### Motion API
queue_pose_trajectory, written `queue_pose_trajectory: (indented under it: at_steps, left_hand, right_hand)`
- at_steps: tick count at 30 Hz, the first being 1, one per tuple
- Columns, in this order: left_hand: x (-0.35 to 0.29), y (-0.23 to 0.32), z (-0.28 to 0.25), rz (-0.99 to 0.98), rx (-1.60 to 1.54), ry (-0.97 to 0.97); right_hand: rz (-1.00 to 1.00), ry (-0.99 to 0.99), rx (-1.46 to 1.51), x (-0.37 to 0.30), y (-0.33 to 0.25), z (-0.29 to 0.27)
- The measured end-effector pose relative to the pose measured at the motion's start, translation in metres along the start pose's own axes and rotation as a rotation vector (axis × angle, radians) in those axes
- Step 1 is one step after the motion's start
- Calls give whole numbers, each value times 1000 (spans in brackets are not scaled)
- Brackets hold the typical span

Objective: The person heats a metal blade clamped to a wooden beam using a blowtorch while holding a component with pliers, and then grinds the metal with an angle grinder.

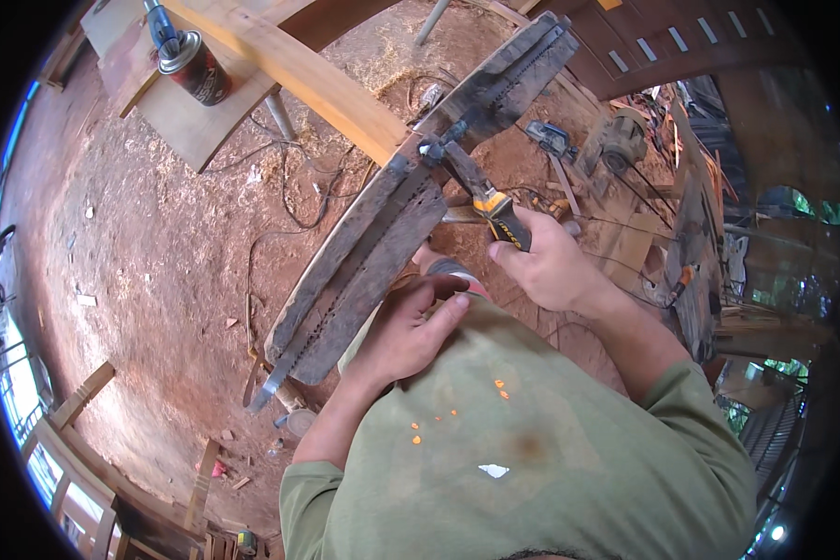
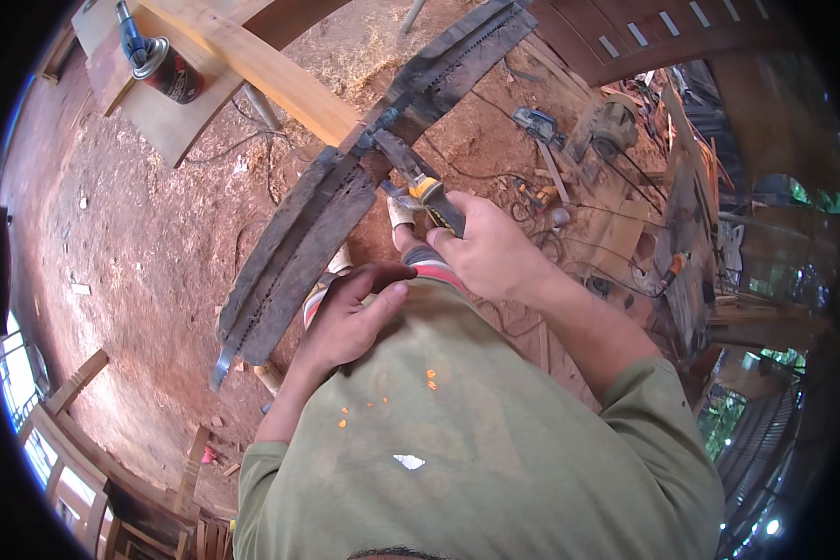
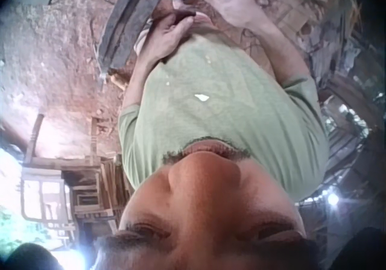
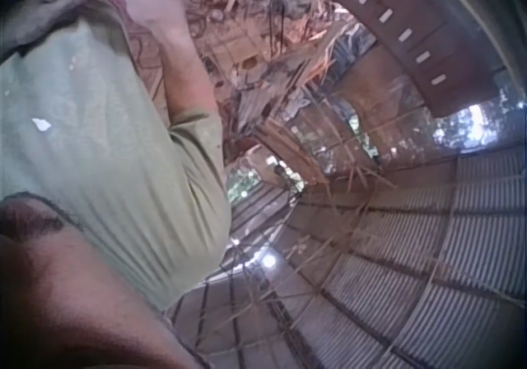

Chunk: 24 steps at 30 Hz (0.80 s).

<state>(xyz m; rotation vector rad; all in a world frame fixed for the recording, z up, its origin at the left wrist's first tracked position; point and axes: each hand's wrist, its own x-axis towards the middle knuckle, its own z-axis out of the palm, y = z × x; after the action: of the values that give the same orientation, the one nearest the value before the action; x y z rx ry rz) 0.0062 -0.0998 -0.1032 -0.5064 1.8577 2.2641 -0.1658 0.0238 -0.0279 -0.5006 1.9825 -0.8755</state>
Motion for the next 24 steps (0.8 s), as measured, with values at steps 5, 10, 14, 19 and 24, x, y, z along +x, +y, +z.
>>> queue_pose_trajectory:
  at_steps: [5,10,14,19,24]
  left_hand:
    - [4,3,0,9,-12,-20]
    - [7,-3,5,-6,-29,-33]
    - [8,2,2,17,29,-30]
    - [8,-4,3,16,17,-21]
    - [4,2,-2,4,26,-8]
  right_hand:
    - [7,-47,39,-4,-12,-4]
    - [105,-39,12,2,-21,-5]
    - [31,52,-93,2,-13,-5]
    - [65,14,-113,1,-20,-7]
    - [74,13,3,-6,-21,-10]
